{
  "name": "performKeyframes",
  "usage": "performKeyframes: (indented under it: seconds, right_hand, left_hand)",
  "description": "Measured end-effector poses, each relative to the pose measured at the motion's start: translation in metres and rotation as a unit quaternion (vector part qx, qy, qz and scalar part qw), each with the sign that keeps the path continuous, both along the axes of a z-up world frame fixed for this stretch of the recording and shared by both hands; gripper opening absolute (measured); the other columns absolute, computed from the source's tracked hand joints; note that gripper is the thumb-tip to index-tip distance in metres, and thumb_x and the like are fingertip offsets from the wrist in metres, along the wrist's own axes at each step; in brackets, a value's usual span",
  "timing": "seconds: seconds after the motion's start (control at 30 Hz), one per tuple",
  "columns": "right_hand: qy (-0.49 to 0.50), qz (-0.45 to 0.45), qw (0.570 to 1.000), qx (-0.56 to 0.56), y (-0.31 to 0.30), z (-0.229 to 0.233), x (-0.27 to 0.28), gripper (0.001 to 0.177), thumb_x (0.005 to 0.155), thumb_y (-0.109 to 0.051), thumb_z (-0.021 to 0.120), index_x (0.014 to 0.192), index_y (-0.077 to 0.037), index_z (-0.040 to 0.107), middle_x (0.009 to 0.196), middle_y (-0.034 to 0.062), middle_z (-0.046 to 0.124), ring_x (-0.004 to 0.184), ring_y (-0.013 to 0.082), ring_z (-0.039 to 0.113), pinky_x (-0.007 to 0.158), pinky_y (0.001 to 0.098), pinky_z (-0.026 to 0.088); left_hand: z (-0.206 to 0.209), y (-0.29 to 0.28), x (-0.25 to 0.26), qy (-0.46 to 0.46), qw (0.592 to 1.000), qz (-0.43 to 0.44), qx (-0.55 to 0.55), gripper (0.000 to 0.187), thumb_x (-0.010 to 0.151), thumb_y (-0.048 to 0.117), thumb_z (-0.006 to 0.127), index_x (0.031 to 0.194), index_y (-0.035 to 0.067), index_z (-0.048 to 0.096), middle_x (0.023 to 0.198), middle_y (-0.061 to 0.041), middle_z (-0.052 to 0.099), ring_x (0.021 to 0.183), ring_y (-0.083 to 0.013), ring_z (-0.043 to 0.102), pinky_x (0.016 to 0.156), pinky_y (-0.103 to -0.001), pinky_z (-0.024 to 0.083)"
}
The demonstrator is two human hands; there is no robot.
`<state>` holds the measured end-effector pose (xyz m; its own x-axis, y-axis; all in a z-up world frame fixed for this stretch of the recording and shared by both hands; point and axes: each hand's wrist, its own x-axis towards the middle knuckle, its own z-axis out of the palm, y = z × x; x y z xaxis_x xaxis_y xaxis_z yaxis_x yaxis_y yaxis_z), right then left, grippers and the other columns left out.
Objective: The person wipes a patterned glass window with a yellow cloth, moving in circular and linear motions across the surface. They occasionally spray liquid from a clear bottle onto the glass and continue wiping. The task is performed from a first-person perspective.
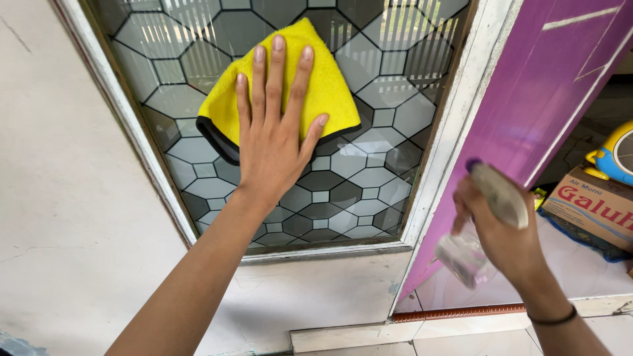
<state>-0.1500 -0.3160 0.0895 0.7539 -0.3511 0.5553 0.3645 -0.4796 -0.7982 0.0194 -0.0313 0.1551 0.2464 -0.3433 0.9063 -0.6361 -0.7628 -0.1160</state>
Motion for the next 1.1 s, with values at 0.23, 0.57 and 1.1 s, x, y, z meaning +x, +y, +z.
performKeyframes:
  seconds: [0.23, 0.57, 1.1]
  right_hand:
    - [0.145, -0.120, 0.981, 0.049, -0.100, -0.196, 0.040, 0.041, 0.086, -0.013, 0.071, 0.118, 0.002, 0.051, 0.091, 0.0148, 0.064, 0.076, 0.0235, 0.066, 0.064, 0.0387, 0.057]
    - [0.338, -0.216, 0.907, -0.124, -0.148, -0.362, 0.071, 0.068, 0.077, -0.038, 0.085, 0.123, 0.000, 0.053, 0.119, 0.0179, 0.068, 0.108, 0.0330, 0.072, 0.091, 0.0439, 0.057]
    - [0.554, -0.150, 0.783, -0.241, -0.164, -0.330, 0.072, 0.145, 0.070, -0.077, 0.081, 0.163, -0.006, -0.005, 0.169, 0.0223, 0.003, 0.155, 0.0408, 0.006, 0.121, 0.0526, 0.029]
  left_hand:
    - [-0.002, -0.021, 0.008, -0.035, 0.999, 0.020, 0.035, 0.073, 0.116, 0.054, 0.052, 0.171, 0.021, 0.016, 0.175, -0.014, 0.013, 0.163, -0.0340, 0.013, 0.134, -0.056, 0.012]
    - [-0.009, -0.025, 0.015, -0.063, 0.995, 0.023, 0.070, 0.074, 0.116, 0.057, 0.052, 0.172, 0.026, 0.014, 0.175, -0.012, 0.011, 0.163, -0.0327, 0.014, 0.134, -0.056, 0.016]
    - [-0.016, -0.029, 0.015, -0.062, 0.992, 0.016, 0.105, 0.073, 0.114, 0.056, 0.050, 0.171, 0.027, 0.014, 0.175, -0.010, 0.011, 0.162, -0.0323, 0.013, 0.132, -0.057, 0.015]
